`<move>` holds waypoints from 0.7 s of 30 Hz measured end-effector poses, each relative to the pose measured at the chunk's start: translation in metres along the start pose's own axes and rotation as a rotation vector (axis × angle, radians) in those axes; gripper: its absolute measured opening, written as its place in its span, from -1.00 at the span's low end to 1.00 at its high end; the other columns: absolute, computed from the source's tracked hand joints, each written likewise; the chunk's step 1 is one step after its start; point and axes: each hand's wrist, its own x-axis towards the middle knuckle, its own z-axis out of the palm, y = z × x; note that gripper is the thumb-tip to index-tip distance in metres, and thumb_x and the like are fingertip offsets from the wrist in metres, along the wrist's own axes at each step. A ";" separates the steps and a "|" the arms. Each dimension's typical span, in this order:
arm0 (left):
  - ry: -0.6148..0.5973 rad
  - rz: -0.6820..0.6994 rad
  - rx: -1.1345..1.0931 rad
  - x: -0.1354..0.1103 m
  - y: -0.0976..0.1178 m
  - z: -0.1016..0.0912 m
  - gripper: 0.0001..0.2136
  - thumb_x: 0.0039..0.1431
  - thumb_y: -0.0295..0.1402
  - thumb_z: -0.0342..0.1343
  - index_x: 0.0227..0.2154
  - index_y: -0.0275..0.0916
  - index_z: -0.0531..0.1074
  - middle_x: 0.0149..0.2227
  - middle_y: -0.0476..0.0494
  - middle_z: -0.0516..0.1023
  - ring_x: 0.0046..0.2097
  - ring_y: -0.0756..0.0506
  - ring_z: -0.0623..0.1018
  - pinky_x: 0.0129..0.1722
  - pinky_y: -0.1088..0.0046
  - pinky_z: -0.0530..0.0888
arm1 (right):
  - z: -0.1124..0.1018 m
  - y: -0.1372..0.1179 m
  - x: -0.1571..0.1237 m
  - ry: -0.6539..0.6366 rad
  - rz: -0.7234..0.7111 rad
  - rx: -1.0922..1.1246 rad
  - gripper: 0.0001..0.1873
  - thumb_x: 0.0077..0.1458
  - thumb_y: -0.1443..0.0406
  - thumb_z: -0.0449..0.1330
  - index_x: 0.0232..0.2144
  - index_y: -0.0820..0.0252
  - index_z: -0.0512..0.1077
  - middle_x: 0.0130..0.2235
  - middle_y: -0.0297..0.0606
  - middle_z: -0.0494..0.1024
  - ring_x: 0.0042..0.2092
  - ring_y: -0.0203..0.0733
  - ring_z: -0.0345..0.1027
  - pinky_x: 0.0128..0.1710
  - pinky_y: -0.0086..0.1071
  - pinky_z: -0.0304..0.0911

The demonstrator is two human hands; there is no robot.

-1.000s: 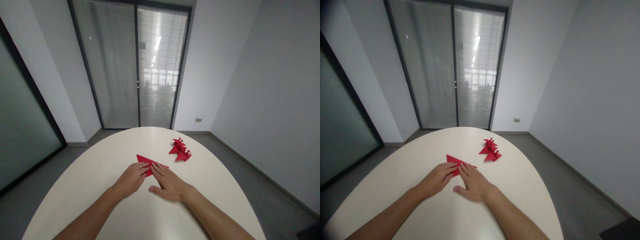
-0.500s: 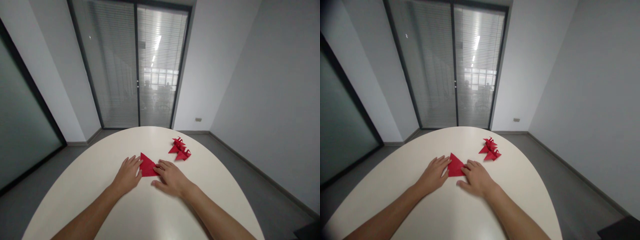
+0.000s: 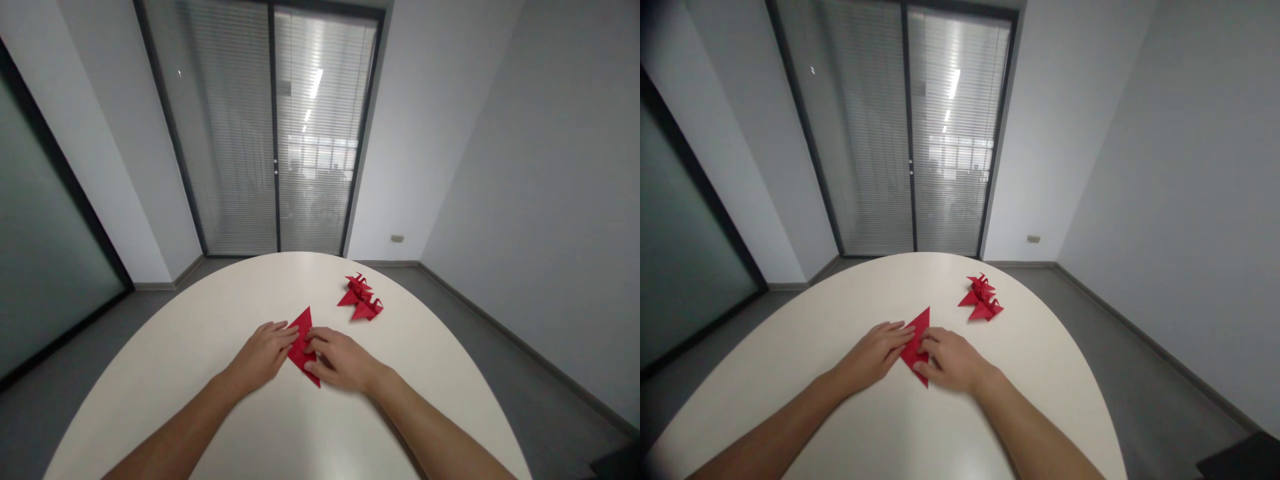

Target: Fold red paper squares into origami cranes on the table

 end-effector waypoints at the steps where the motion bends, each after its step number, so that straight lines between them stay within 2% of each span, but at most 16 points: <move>1: -0.001 -0.028 0.010 0.000 -0.002 0.001 -0.66 0.32 -0.43 -0.01 0.09 -0.07 0.48 0.14 -0.09 0.52 0.21 -0.21 0.43 0.21 0.06 0.32 | 0.001 0.002 -0.001 -0.009 0.011 0.007 -0.78 0.26 0.24 0.13 -0.10 0.15 0.49 0.05 -0.13 0.49 0.09 -0.08 0.37 0.12 -0.23 0.27; 5: 0.054 -0.187 0.096 -0.001 -0.010 0.001 -0.70 0.33 -0.34 0.00 0.04 -0.08 0.52 0.15 -0.20 0.51 0.22 -0.31 0.42 0.19 -0.07 0.30 | 0.003 0.005 -0.002 -0.033 0.038 -0.003 -0.70 0.23 0.27 0.14 0.00 0.13 0.47 0.19 -0.12 0.41 0.16 -0.04 0.33 0.17 -0.20 0.24; 9: 0.156 -0.274 0.210 0.000 -0.015 -0.004 -0.70 0.29 -0.35 0.04 0.03 -0.19 0.51 0.15 -0.30 0.49 0.20 -0.34 0.42 0.17 -0.07 0.32 | 0.001 0.002 -0.001 -0.044 0.031 -0.036 -0.55 0.22 0.24 0.14 0.15 0.15 0.39 0.24 -0.07 0.35 0.22 0.04 0.24 0.22 -0.11 0.16; 13: 0.170 -0.181 0.131 0.005 0.001 -0.011 -0.72 0.28 -0.45 0.01 -0.01 -0.21 0.51 0.07 -0.23 0.56 0.09 -0.23 0.50 0.12 0.09 0.40 | 0.000 -0.002 0.000 -0.037 0.059 -0.073 -0.48 0.19 0.19 0.18 0.18 0.17 0.36 0.22 -0.07 0.38 0.17 0.07 0.25 0.20 -0.06 0.16; 16: 0.052 -0.069 0.020 0.006 0.017 -0.011 -0.73 0.31 -0.43 0.00 -0.01 -0.16 0.51 0.00 -0.15 0.61 0.00 -0.18 0.55 0.08 0.13 0.43 | 0.001 -0.003 0.001 -0.005 0.090 -0.085 -0.46 0.15 0.14 0.23 0.16 0.17 0.37 0.13 -0.06 0.45 0.11 0.07 0.28 0.16 -0.04 0.18; 19: 0.011 -0.036 -0.023 0.003 0.023 -0.010 -0.68 0.29 -0.40 0.05 0.08 -0.15 0.45 0.11 -0.14 0.54 0.11 -0.20 0.49 0.16 0.12 0.39 | 0.005 0.000 0.001 0.032 0.076 -0.050 -0.49 0.18 0.10 0.21 0.13 0.17 0.39 0.06 -0.08 0.48 0.13 0.04 0.27 0.19 -0.06 0.15; 21: -0.011 -0.024 -0.029 0.001 0.020 -0.008 -0.63 0.28 -0.37 0.08 0.14 -0.14 0.40 0.19 -0.13 0.47 0.18 -0.21 0.44 0.20 0.11 0.35 | 0.009 0.004 0.000 0.041 0.059 -0.021 -0.44 0.17 0.10 0.21 0.17 0.17 0.35 0.17 -0.05 0.40 0.23 0.04 0.19 0.25 -0.07 0.08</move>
